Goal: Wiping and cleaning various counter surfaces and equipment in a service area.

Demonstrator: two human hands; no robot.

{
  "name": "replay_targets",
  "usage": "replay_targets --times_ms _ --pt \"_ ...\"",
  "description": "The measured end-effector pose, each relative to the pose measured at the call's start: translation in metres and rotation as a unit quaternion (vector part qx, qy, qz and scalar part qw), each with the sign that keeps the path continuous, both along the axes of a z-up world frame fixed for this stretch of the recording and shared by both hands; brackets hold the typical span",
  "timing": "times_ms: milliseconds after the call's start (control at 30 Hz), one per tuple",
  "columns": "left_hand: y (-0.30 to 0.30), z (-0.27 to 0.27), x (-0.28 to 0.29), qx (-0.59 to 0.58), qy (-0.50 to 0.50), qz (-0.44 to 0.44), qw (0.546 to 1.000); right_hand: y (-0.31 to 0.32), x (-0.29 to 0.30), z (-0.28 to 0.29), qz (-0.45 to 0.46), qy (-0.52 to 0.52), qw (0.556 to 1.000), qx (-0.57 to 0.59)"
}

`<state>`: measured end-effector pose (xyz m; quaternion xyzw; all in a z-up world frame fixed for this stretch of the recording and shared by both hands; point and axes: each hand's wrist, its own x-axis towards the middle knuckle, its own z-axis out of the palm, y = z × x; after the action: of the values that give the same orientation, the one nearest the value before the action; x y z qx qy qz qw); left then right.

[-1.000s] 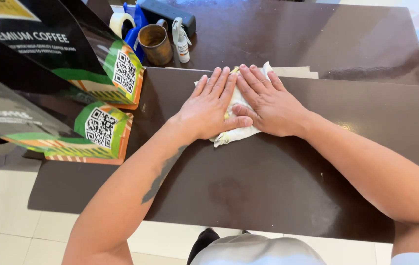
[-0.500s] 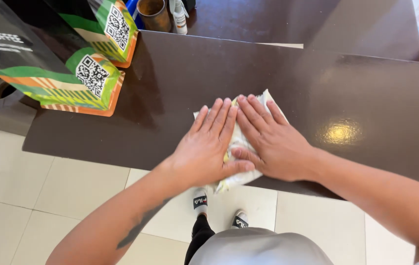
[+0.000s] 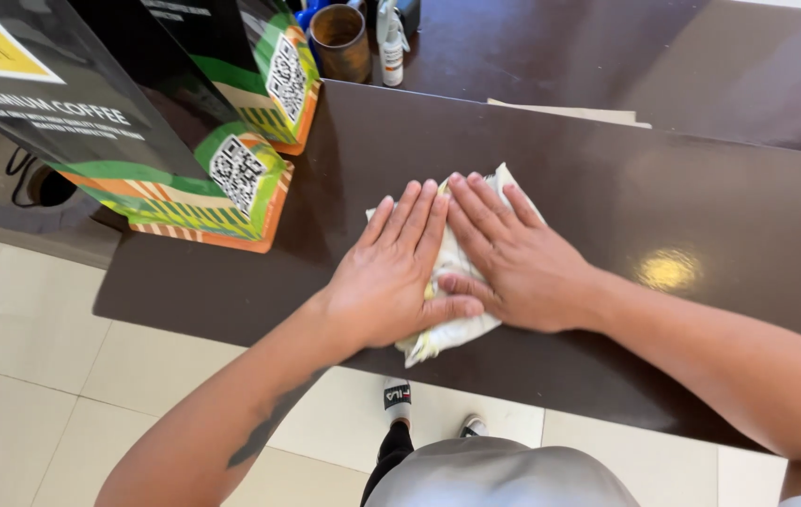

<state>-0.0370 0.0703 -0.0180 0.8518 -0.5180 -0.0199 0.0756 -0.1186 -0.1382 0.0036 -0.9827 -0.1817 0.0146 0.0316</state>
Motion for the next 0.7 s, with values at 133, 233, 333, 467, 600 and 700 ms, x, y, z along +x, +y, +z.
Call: replay_targets --times_ms 133,233,333,467,600,700 --pt "-0.014 -0.003 0.049 0.005 0.016 0.017 1.0 -0.013 0.052 -0.003 -0.004 0.01 1.0 0.008" --pt "-0.027 0.0 0.076 0.03 0.045 0.05 0.997 -0.021 0.085 0.001 -0.012 0.034 0.999 0.013" --pt "-0.037 0.002 0.093 0.049 0.066 0.083 0.993 -0.028 0.109 0.007 -0.03 0.069 0.997 0.033" --pt "-0.044 -0.017 0.112 0.002 0.06 0.091 0.994 -0.033 0.121 -0.001 -0.04 0.056 0.996 0.053" --pt "-0.044 -0.021 0.108 -0.022 0.049 0.093 0.994 -0.03 0.113 -0.004 -0.043 0.009 0.998 0.053" --pt "-0.027 0.012 0.074 0.07 0.087 0.105 0.988 -0.015 0.086 0.011 -0.06 0.078 0.995 0.029"
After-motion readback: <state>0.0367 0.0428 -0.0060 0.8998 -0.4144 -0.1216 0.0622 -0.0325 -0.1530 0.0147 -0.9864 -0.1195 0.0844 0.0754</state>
